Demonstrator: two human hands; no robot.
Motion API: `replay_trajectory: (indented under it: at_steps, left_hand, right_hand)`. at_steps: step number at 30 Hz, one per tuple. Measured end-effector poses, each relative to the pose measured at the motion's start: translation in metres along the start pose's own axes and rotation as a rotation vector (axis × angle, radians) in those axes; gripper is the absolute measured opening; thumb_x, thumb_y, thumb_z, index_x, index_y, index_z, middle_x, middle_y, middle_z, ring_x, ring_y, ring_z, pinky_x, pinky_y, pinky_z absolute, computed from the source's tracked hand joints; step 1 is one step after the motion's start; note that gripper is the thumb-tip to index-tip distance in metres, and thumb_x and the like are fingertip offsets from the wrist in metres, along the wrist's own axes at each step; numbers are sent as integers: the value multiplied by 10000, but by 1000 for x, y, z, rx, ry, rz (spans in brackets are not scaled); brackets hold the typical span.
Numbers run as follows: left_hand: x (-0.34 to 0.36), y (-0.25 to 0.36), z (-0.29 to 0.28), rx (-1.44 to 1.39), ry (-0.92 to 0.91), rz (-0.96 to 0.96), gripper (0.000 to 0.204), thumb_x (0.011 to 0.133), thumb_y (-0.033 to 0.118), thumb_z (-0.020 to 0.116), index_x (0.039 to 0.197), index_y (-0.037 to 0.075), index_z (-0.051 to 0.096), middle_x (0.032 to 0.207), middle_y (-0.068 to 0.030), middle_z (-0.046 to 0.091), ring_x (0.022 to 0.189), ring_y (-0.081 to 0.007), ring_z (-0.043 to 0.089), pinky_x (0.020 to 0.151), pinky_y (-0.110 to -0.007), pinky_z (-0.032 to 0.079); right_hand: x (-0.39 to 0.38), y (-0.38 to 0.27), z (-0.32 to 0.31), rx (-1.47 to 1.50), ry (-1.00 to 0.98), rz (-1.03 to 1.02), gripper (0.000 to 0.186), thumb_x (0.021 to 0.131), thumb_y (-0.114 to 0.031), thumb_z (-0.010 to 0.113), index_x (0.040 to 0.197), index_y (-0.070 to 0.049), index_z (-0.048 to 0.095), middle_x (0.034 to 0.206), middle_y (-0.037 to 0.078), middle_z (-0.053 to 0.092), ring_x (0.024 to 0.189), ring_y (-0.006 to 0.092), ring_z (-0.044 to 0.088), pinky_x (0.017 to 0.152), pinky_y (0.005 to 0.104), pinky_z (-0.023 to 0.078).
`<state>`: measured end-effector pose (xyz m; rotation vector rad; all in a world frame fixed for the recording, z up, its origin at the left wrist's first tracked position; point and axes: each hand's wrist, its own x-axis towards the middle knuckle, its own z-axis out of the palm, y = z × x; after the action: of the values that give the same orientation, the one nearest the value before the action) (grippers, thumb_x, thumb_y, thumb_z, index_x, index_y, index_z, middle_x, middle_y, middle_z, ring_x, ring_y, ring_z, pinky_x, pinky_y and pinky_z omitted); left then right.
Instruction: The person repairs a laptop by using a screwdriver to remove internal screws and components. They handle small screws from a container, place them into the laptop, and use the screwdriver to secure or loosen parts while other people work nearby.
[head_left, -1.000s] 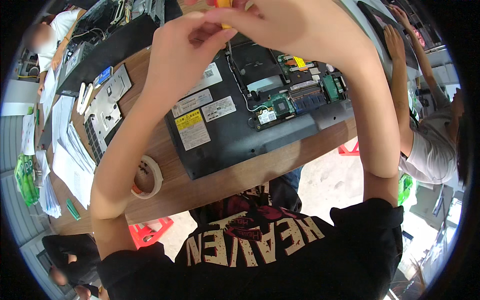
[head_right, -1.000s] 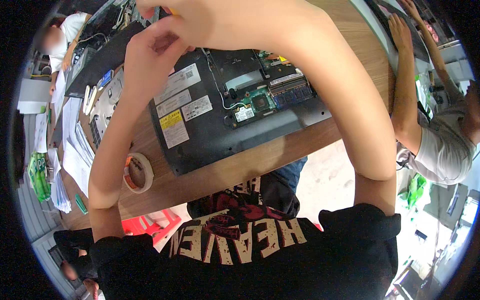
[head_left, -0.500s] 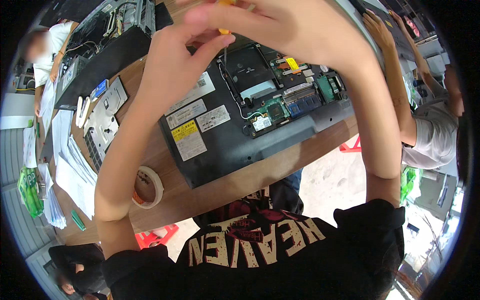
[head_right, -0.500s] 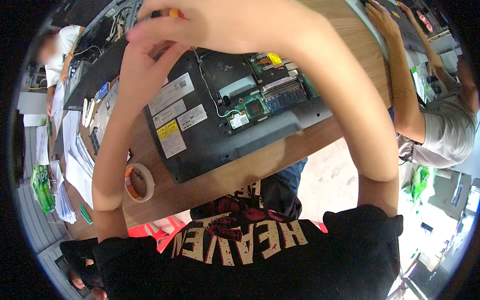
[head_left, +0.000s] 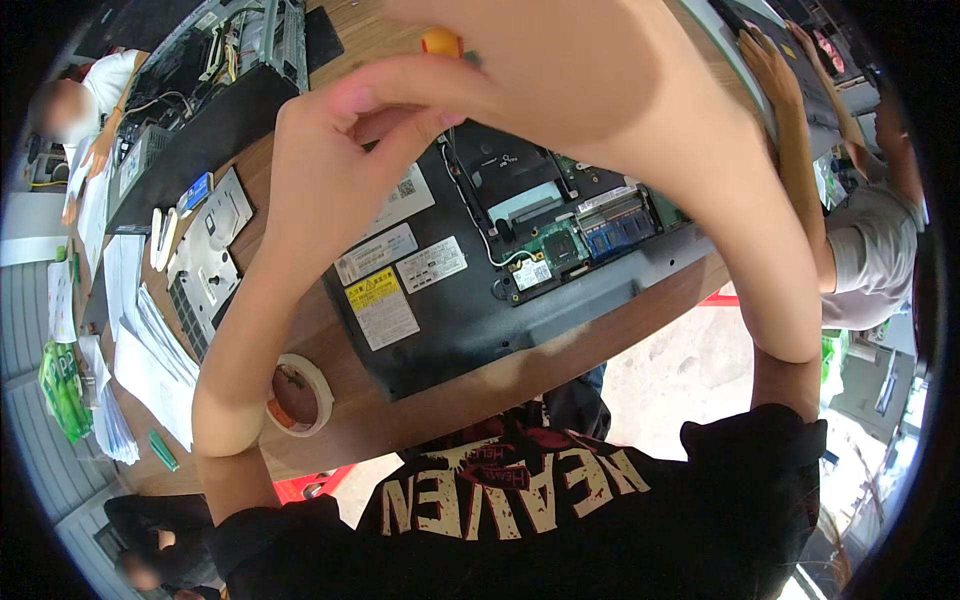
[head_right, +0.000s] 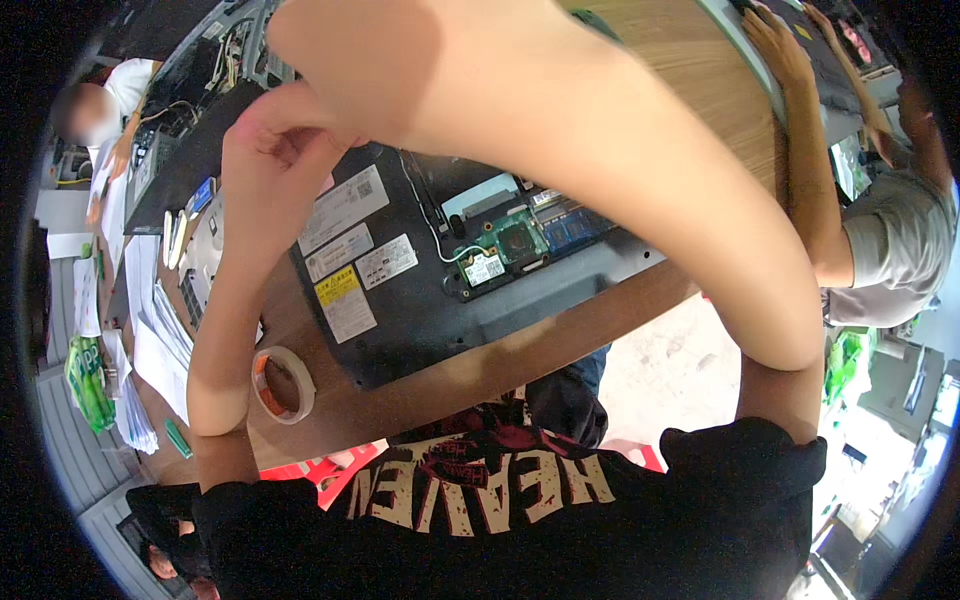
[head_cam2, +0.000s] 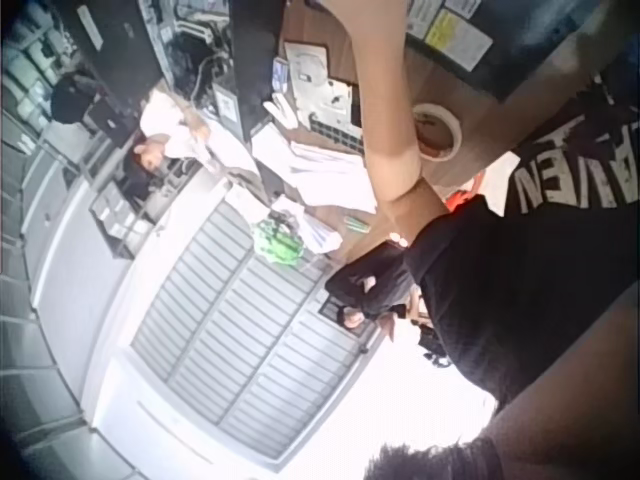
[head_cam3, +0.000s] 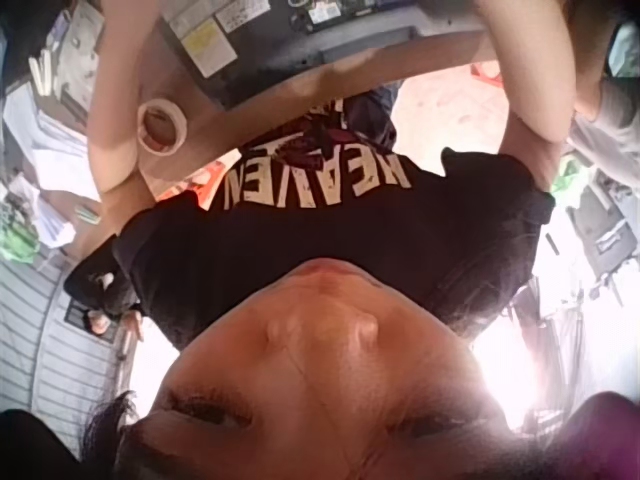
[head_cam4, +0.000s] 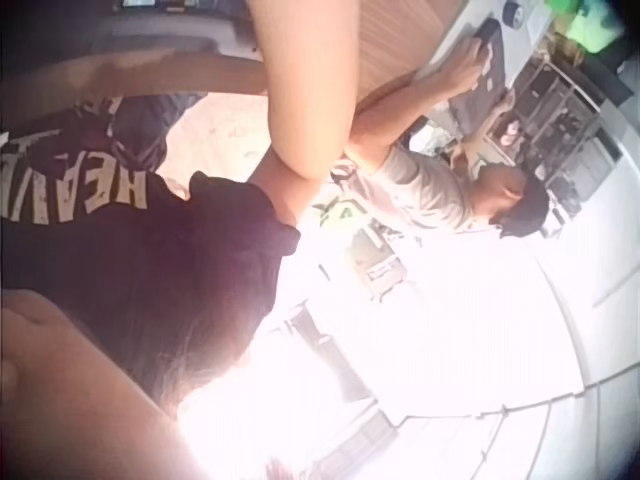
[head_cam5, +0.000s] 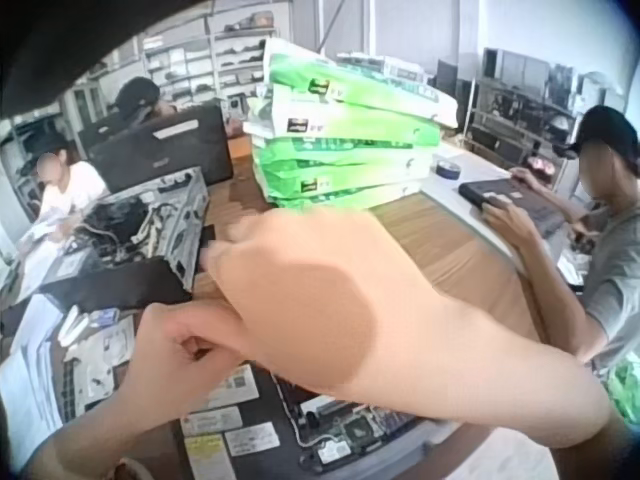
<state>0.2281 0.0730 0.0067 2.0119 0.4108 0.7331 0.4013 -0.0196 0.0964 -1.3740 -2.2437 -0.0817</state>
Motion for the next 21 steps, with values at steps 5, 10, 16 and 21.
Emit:
replay_trajectory:
  at_steps: [5, 10, 16, 21]
  left_hand:
    - [3, -2, -8, 1, -76, -38, 196, 948, 26, 648, 1132, -30, 685, 991, -101, 755, 920, -136, 723, 807, -253, 554]
    - [6, -6, -9, 53, -119, 82, 264, 891, 85, 735, 1118, -36, 675, 936, -80, 749, 872, -126, 721, 789, -245, 547]
    - [1, 11, -18, 303, -100, 74, 292, 852, 55, 761, 1112, -43, 670, 1017, -79, 731, 905, -104, 683, 783, -251, 524]
    - [6, 4, -18, 340, -153, 181, 235, 893, 69, 710, 1105, -22, 667, 1027, -91, 723, 879, -99, 663, 781, -259, 514]
  right_hand:
    - [-1, 19, 1, 318, 0, -94, 50, 851, -40, 648, 889, -13, 631, 777, 156, 606, 721, 337, 634, 622, 372, 491]
    - [12, 48, 17, 233, -129, -226, 85, 866, -103, 666, 919, -41, 643, 792, 143, 623, 728, 315, 647, 637, 374, 503]
    - [-1, 50, 24, 135, -147, -224, 99, 878, -109, 658, 937, -30, 646, 815, 150, 629, 745, 312, 652, 659, 373, 507]
    - [-13, 40, 22, 87, -135, -203, 113, 888, -113, 652, 952, -21, 648, 834, 157, 634, 760, 309, 656, 678, 372, 511]
